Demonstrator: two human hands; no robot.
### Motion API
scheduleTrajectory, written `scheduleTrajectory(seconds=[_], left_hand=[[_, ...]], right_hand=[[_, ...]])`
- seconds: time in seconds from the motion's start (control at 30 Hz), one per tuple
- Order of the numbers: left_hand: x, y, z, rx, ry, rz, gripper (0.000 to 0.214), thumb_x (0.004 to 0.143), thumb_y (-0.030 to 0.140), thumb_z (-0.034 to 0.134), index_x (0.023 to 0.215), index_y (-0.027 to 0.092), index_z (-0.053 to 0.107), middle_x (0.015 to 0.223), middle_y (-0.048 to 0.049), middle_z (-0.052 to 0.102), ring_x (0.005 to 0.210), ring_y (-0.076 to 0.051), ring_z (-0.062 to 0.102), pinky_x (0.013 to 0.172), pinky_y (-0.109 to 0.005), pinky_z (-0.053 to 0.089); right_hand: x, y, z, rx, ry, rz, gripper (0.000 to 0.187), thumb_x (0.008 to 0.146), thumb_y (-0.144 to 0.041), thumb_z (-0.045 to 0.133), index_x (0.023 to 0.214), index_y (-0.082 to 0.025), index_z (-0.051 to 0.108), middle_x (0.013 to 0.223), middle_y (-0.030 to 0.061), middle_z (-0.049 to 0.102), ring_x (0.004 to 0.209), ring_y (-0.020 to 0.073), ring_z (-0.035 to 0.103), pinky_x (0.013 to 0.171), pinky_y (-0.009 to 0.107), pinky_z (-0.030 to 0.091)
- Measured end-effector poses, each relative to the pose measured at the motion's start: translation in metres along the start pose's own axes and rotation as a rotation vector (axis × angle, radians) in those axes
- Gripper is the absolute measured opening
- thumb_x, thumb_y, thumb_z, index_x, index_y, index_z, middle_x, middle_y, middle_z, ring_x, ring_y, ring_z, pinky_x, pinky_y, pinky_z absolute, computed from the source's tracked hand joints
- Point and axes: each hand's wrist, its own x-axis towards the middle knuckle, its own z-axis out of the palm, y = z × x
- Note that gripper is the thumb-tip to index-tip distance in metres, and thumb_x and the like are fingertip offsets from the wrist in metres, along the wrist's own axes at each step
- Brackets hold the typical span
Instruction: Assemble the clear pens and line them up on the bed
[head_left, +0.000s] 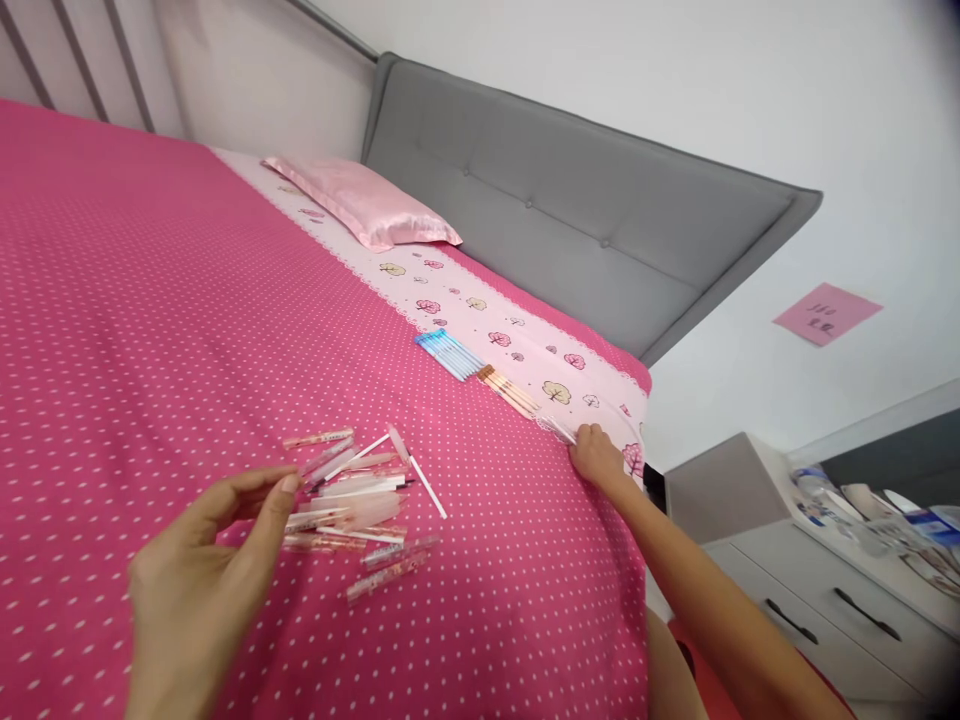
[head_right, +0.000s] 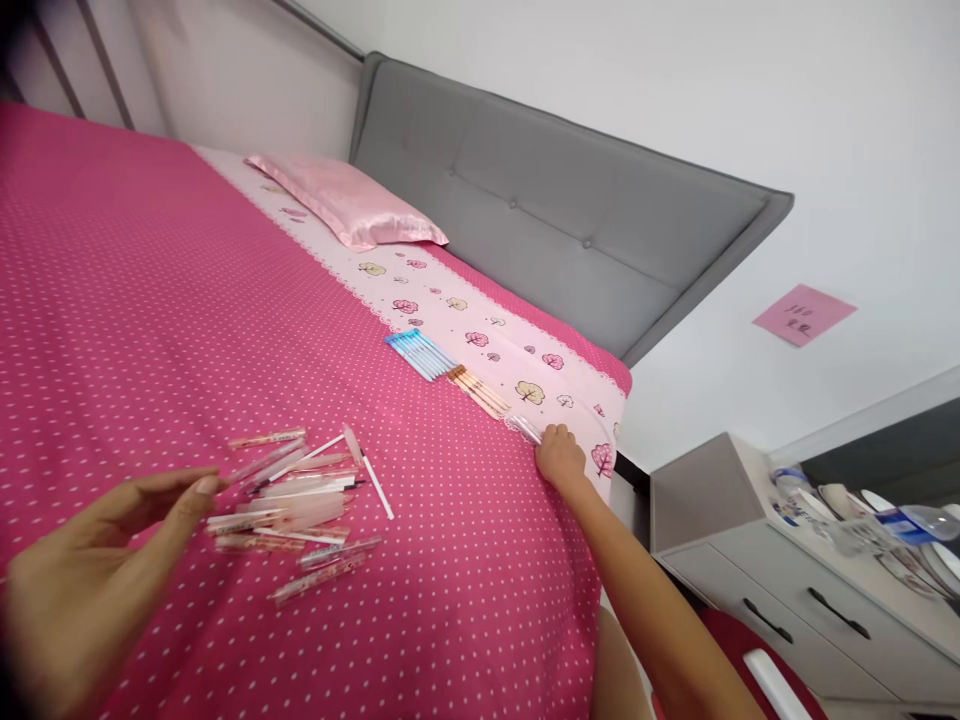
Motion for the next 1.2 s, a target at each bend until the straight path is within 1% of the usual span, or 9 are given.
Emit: scheduleTrajectory(seconds=[0.17, 0.3, 0.43, 0.53, 0.67, 0.8, 0.97, 1.07, 1.2], left_hand=[[0.003, 0.006, -0.007, -0.051, -0.023, -0.102, 0.03, 0.065, 0.049, 0.063, 0.083, 0.026, 0.069, 0.076, 0.0015, 0.069, 0.074, -0.019, 0.064, 0.075, -0.033, 0.048], [0.003, 0.014, -0.013, -0.062, -0.063, -0.145, 0.034, 0.065, 0.048, 0.063, 0.085, 0.021, 0.069, 0.078, -0.0011, 0.069, 0.076, -0.02, 0.063, 0.076, -0.033, 0.047], [0.001, 0.014, -0.016, -0.059, -0.086, -0.168, 0.037, 0.067, 0.05, 0.063, 0.09, 0.021, 0.068, 0.082, -0.0012, 0.069, 0.077, -0.02, 0.063, 0.076, -0.033, 0.047], [0.002, 0.012, -0.017, -0.062, -0.082, -0.168, 0.038, 0.068, 0.05, 0.061, 0.091, 0.021, 0.067, 0.082, -0.0014, 0.068, 0.078, -0.02, 0.062, 0.073, -0.031, 0.048], [0.004, 0.008, -0.018, -0.075, -0.101, -0.19, 0.037, 0.066, 0.052, 0.062, 0.088, 0.023, 0.067, 0.083, -0.0008, 0.069, 0.082, -0.021, 0.062, 0.066, -0.028, 0.047], [0.006, 0.001, -0.018, -0.055, -0.103, -0.174, 0.038, 0.065, 0.054, 0.061, 0.088, 0.024, 0.067, 0.085, -0.0002, 0.069, 0.082, -0.021, 0.063, 0.057, -0.025, 0.047], [0.007, -0.007, -0.018, -0.051, -0.096, -0.15, 0.037, 0.066, 0.053, 0.061, 0.086, 0.024, 0.068, 0.082, -0.0003, 0.07, 0.073, -0.019, 0.063, 0.055, -0.023, 0.048], [0.007, -0.007, -0.018, -0.043, -0.105, -0.138, 0.037, 0.067, 0.053, 0.06, 0.087, 0.023, 0.067, 0.083, -0.0012, 0.07, 0.074, -0.019, 0.064, 0.052, -0.022, 0.047], [0.006, -0.006, -0.017, -0.041, -0.119, -0.114, 0.036, 0.068, 0.052, 0.06, 0.088, 0.023, 0.067, 0.082, -0.001, 0.07, 0.07, -0.018, 0.064, 0.052, -0.022, 0.047]], right_hand=[[-0.012, -0.001, -0.012, 0.024, -0.021, 0.149, 0.031, 0.088, -0.016, 0.026, 0.11, -0.004, 0.044, 0.096, 0.0207, 0.058, 0.092, 0.0324, 0.058, 0.071, 0.04, 0.041], [-0.014, -0.026, -0.042, 0.095, -0.041, 0.09, 0.033, 0.091, -0.031, 0.026, 0.108, -0.01, 0.046, 0.093, 0.0184, 0.061, 0.085, 0.0297, 0.061, 0.066, 0.036, 0.042], [-0.008, -0.086, -0.074, 0.177, -0.046, -0.099, 0.031, 0.091, -0.034, 0.029, 0.103, -0.016, 0.051, 0.096, 0.014, 0.063, 0.084, 0.0239, 0.062, 0.066, 0.031, 0.041], [0.002, -0.144, -0.086, 0.211, -0.025, -0.203, 0.031, 0.09, -0.032, 0.033, 0.111, -0.015, 0.049, 0.1, 0.0142, 0.063, 0.088, 0.0242, 0.061, 0.069, 0.031, 0.042], [0.024, -0.213, -0.082, 0.228, 0.038, -0.233, 0.03, 0.088, -0.016, 0.032, 0.112, -0.012, 0.049, 0.1, 0.0169, 0.063, 0.093, 0.0259, 0.06, 0.075, 0.036, 0.042], [0.044, -0.258, -0.067, 0.252, 0.119, -0.222, 0.037, 0.087, -0.005, 0.022, 0.114, -0.009, 0.048, 0.102, 0.0177, 0.061, 0.099, 0.0254, 0.057, 0.077, 0.037, 0.042], [0.045, -0.273, -0.051, 0.286, 0.175, -0.215, 0.035, 0.089, -0.007, 0.023, 0.112, -0.007, 0.049, 0.114, 0.0213, 0.053, 0.107, 0.0277, 0.05, 0.081, 0.039, 0.04], [0.037, -0.266, -0.051, 0.324, 0.183, -0.235, 0.031, 0.088, -0.021, 0.039, 0.115, -0.008, 0.048, 0.115, 0.0199, 0.052, 0.107, 0.0295, 0.048, 0.087, 0.042, 0.037], [0.025, -0.252, -0.052, 0.408, 0.161, -0.267, 0.05, 0.078, -0.041, 0.058, 0.116, -0.011, 0.048, 0.112, 0.0155, 0.054, 0.104, 0.0292, 0.05, 0.086, 0.039, 0.038]])
